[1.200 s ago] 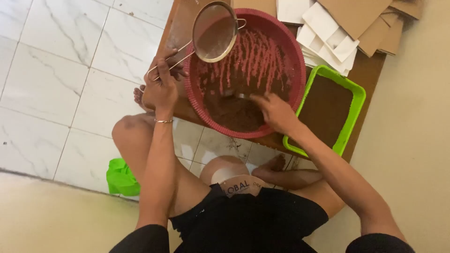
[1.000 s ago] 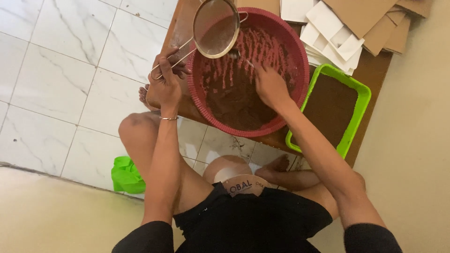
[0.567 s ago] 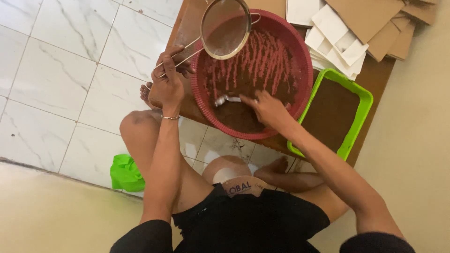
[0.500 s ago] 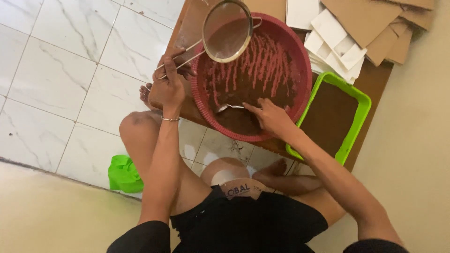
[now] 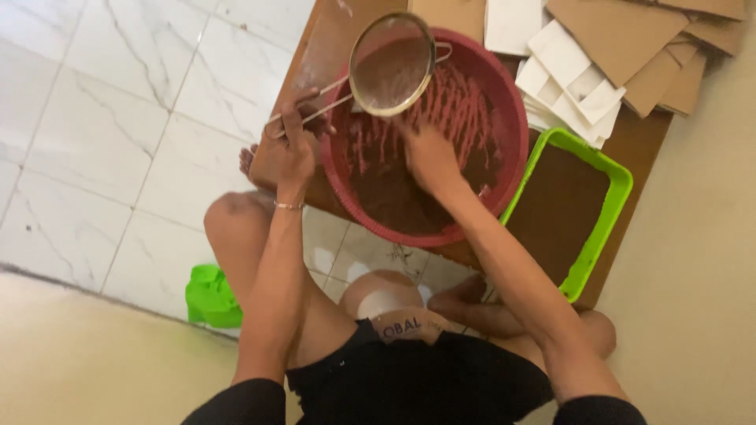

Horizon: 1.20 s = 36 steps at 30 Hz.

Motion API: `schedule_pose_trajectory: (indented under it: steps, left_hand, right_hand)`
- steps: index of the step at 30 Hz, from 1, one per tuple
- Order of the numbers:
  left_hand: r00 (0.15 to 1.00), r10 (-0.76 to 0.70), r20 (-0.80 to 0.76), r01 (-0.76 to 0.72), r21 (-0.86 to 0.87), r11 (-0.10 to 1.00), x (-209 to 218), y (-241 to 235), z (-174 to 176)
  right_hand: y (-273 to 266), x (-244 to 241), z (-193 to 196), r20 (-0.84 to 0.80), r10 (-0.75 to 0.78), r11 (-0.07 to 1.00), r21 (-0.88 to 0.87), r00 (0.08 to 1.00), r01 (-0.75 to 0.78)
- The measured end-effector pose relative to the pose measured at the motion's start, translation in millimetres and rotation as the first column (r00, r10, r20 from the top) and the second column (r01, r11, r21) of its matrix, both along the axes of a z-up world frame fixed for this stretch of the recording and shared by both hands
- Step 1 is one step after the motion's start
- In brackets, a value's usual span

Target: The person sits on the floor and uses a spoon to scoop a brown powder from a red basin into a metal sieve. They then shake the sieve over a green rectangular tray to sift the powder, repeating this process multiple times.

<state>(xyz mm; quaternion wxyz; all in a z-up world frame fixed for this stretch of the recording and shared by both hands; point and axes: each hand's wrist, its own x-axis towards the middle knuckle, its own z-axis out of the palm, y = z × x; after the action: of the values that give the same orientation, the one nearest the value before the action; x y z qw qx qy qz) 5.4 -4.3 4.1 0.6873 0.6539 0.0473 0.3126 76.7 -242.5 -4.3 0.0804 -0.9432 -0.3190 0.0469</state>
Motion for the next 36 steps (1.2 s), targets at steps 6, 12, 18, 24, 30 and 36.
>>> schedule_pose_trajectory:
  steps: [6, 12, 18, 24, 30, 36]
  left_hand:
    - [1.000, 0.023, -0.010, -0.023, 0.002, 1.000, -0.4, -8.3, 8.9]
    - [0.999, 0.037, 0.032, -0.038, 0.013, 0.999, 0.9, -7.2, 2.5]
    - [0.995, 0.058, 0.079, -0.051, -0.095, 0.994, 9.8, -1.5, -16.7]
    - [0.995, 0.078, 0.054, -0.071, -0.126, 0.990, 13.4, -4.4, -9.7]
    - [0.990, 0.099, 0.096, -0.088, -0.122, 0.989, 15.0, -5.6, -1.1]
    - [0.999, -0.030, 0.026, 0.036, -0.310, 0.950, -0.7, -8.4, 13.7]
  right_hand:
    - [-55.9, -42.2, 1.2, -0.077, 0.264, 0.950, -0.150, 0.961, -0.273]
    - [-94.0, -36.3, 31.3, -0.263, 0.075, 0.997, -0.003, 0.962, -0.078]
    - [-76.2, 21.2, 12.6, -0.174, -0.197, 0.979, 0.018, 0.965, 0.204]
    - [-36.1, 17.9, 17.0, -0.090, -0.011, 0.999, -0.034, 0.996, 0.008]
    - [-87.5, -14.5, -8.1, -0.153, 0.235, 0.964, -0.092, 0.960, -0.251]
    - [-79.2, -24.6, 48.2, -0.254, 0.087, 0.995, 0.074, 0.963, -0.070]
